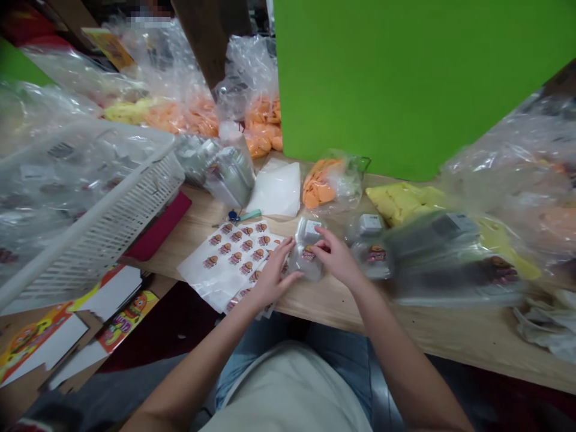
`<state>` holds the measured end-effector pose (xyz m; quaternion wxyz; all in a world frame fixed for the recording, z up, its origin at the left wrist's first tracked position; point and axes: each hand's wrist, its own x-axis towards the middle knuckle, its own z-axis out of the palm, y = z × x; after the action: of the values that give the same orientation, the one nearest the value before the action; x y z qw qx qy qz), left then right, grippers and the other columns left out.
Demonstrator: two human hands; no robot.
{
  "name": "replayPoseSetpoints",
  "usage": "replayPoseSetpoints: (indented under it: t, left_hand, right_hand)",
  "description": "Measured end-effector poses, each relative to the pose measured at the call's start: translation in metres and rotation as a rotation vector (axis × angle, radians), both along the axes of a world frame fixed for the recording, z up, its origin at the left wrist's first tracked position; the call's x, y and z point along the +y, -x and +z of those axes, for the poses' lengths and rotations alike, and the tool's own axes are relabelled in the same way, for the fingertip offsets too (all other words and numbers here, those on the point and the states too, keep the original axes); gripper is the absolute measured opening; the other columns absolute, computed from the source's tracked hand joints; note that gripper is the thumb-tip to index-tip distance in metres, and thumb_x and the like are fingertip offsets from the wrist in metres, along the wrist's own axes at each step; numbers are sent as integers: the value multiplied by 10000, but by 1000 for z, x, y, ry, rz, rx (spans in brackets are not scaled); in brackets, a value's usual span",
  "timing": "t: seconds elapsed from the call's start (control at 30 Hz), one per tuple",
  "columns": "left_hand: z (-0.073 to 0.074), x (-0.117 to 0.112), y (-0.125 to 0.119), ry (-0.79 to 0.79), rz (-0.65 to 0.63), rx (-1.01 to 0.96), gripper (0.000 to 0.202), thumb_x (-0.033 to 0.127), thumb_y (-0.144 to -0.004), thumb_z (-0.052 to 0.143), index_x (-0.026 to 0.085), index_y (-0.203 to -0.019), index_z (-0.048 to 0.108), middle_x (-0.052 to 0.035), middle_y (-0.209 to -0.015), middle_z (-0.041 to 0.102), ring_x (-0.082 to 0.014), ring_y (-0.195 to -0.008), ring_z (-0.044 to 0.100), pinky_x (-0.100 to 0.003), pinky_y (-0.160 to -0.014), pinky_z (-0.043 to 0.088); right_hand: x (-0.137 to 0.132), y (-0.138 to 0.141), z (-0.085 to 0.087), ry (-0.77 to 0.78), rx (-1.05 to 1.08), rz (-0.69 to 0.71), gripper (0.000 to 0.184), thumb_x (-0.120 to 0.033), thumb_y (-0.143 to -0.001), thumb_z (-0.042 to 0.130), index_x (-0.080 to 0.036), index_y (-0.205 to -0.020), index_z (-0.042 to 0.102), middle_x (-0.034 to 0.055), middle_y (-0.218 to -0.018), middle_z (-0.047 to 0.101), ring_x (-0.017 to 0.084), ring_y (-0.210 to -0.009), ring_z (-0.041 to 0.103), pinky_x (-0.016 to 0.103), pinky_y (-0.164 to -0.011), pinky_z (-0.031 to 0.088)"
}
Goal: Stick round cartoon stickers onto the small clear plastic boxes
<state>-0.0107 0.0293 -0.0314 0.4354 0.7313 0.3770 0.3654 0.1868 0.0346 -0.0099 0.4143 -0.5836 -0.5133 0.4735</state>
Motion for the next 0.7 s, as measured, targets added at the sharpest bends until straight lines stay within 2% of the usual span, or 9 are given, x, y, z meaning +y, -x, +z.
replayPoseSetpoints:
  t: [0.1, 0.23, 0.5, 0.7]
  left_hand:
    - [-8, 6, -7, 16, -75, 26, 616, 270, -772, 594, 212, -1331, 344, -111, -1384, 386, -233, -1281, 348, -407, -1072, 248]
    - [-18, 5, -8, -103, -40, 83, 603, 274, -797, 564, 201, -1339, 310, -119, -1377, 382, -226, -1284, 335, -403, -1073, 250]
    - [-33, 0, -8, -266, -13, 166, 420, 226, -837, 504, 243, -1248, 417, -97, -1312, 413, -213, -1227, 391, -428, -1012, 354]
    - [-34, 1, -8, -328, -23, 243, 370, 233, -847, 488, 255, -1216, 469, -89, -1286, 414, -213, -1204, 403, -415, -994, 381]
  right_hand:
    - [2, 4, -5, 19, -28, 45, 561, -287, -731, 594, -171, -1256, 432, -17, -713, 635, 146, -672, 583, 308, -675, 463]
    - [3, 3, -8, 22, -60, 65, 548, -275, -730, 588, -169, -1247, 442, -20, -701, 629, 144, -660, 575, 301, -661, 462]
    - [0, 9, -6, 27, -168, -1, 511, -286, -733, 582, -129, -1206, 469, -1, -703, 640, 148, -668, 594, 283, -650, 470]
    - [0, 11, -7, 13, -295, 6, 480, -262, -755, 552, -146, -1214, 471, 3, -713, 641, 154, -650, 589, 298, -651, 476]
